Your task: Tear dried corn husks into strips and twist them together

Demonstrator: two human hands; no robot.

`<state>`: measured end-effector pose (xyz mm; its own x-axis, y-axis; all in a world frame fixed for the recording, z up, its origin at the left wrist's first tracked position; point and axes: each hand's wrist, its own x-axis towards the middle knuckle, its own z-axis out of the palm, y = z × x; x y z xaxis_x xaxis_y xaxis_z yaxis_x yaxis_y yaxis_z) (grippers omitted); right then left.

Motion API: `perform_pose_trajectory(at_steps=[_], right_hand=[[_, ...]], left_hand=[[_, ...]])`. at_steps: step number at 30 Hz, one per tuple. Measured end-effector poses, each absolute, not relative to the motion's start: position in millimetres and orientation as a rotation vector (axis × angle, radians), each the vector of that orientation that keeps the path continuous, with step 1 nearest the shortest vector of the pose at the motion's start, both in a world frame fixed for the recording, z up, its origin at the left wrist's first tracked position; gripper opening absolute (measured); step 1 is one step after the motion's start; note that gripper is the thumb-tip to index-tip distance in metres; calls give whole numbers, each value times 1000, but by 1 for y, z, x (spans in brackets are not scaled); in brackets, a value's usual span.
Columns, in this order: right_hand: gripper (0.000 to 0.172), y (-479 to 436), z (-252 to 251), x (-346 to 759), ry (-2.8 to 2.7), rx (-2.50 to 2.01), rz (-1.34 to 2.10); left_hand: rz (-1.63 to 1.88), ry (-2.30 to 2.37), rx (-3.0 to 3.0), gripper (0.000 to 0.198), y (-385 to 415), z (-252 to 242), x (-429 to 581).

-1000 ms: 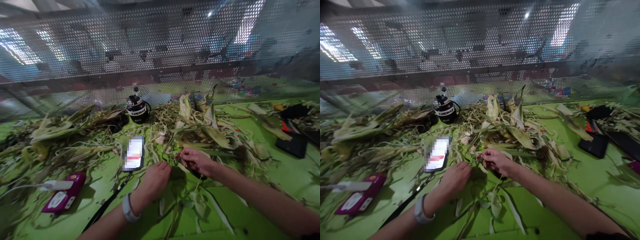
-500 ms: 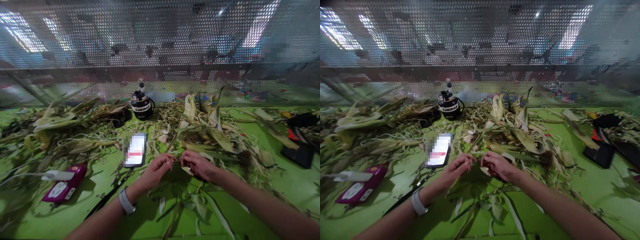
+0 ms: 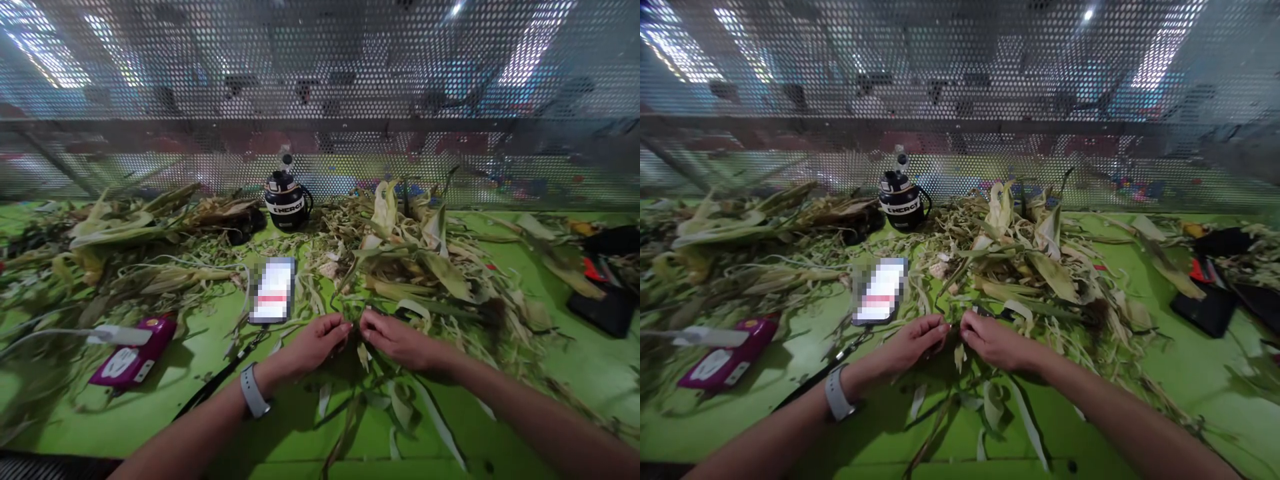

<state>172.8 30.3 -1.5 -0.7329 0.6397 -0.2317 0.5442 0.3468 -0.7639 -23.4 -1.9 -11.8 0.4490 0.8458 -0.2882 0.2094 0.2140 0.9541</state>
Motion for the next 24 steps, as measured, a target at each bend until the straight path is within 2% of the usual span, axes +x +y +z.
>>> perform_pose_trajectory(at_steps=[5,10,14,19,24], right_hand=[[13,29,0,173,-2482,-1086,1353],[17,33,-5,177,-2236,-1028,1491],[10,35,-1,182,-2428,-1031,1124],[9,34,4,187,-2714,-938,737],[15,36,12,191,-2742,-955,699]], left_hand=[[551,1071,1353,32,-1,-14,-26],[566,1038,1344,37,0,-12,-26],[598,1027,1262,37,1,-15,-27],[628,994,1216,34,2,-17,-29],[634,1031,1206,35,1,-13,-28]])
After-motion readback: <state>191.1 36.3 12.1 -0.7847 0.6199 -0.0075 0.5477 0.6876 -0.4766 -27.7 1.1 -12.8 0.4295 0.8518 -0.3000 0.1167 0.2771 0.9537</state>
